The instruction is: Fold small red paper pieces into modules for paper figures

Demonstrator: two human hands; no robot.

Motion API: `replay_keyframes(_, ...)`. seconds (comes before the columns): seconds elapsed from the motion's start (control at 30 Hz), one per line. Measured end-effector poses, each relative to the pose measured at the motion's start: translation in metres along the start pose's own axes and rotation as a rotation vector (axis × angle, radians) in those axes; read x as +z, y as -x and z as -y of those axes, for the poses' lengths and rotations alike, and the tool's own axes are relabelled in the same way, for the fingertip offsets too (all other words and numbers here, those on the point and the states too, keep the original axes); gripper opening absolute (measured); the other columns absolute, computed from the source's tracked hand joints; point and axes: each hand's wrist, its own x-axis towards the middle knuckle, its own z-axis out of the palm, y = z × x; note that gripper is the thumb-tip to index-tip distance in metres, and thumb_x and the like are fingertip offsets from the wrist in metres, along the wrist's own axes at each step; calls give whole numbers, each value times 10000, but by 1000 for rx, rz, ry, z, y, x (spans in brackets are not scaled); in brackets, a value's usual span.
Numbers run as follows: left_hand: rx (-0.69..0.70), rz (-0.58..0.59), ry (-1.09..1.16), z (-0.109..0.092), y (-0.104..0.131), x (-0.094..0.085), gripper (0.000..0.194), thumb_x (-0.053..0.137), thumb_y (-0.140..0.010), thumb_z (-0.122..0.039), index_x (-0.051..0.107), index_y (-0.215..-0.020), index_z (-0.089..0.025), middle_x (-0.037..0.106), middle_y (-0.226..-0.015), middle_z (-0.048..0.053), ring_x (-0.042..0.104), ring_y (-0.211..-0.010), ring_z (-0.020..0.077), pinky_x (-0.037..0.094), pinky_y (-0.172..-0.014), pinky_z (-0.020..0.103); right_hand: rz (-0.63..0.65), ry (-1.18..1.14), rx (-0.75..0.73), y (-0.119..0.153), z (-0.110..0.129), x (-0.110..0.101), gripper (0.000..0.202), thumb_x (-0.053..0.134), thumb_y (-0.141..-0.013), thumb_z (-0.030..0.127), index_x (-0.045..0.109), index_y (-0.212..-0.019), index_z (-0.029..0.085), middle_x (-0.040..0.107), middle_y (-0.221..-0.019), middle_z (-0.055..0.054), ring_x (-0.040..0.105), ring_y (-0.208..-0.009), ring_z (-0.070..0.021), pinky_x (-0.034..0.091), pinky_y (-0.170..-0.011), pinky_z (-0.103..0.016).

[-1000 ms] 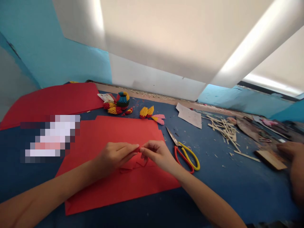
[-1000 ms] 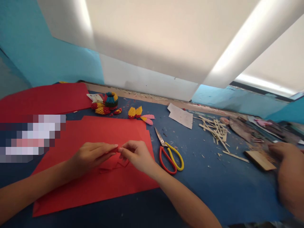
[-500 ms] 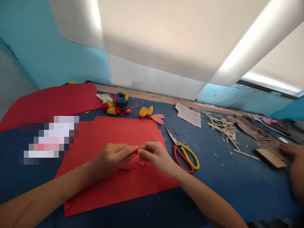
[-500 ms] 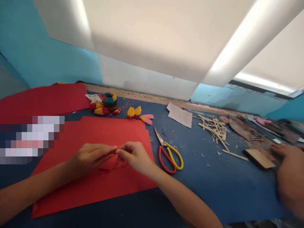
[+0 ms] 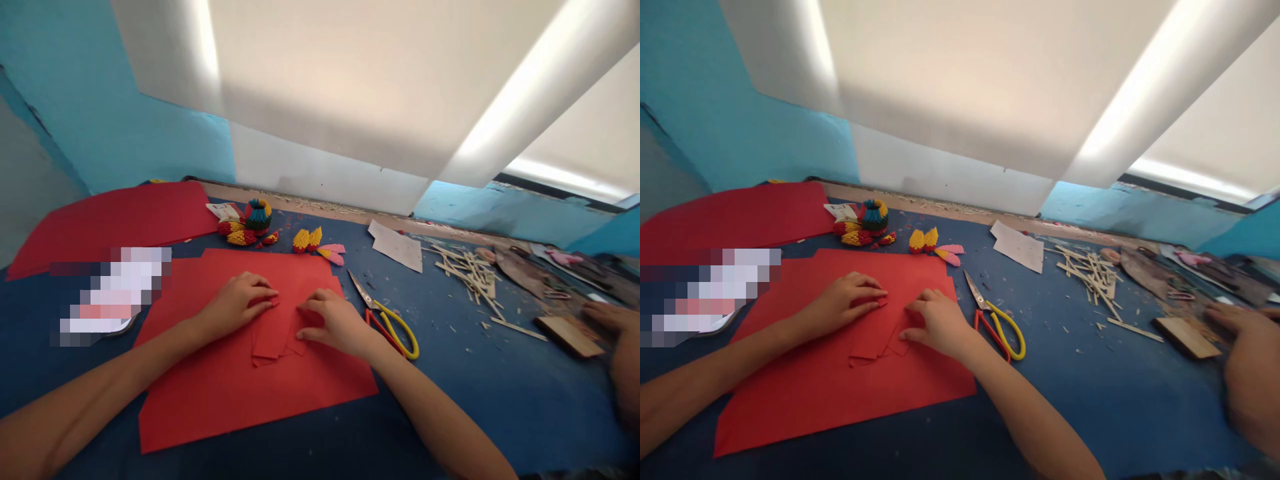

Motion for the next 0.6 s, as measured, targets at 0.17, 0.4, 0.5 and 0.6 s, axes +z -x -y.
replay_keyframes(0.17,-108,-104,118,1,-2,-7,252,516,-873,-289,657,-1062,-200,688,-1038,78,641,-960,218,529,-815,339,4,-99,61,0,-2,4,198,728,-725,253,646,-888,178,645,-892,-44,595,-809,-165,419,-686,-256)
replay_keyframes(0.4,-193,-174,197,-12,-7,-24,208,501,-877,-302,655,-954,-187,695,-970,69,667,-888,205,549,-760,310,-16,-202,193,-2,-19,-5,45,611,-805,209,647,-811,181,679,-792,-19,594,-708,-131,389,-625,-230)
replay_keyframes(0.5,-162,-177,206,-19,-5,-23,199,507,-881,-299,646,-966,-184,695,-968,69,667,-892,199,548,-758,297,-188,-206,193,-2,-16,-12,119,549,-843,241,643,-807,178,664,-750,-23,577,-680,-132,383,-620,-241)
replay_keyframes(0.6,-136,-99,251,-28,-1,-20,215,542,-870,-314,611,-1028,-185,687,-991,59,662,-905,185,544,-768,287,-390,-416,146,-3,-4,-9,135,538,-841,278,609,-789,175,617,-658,-1,540,-595,-113,380,-569,-224)
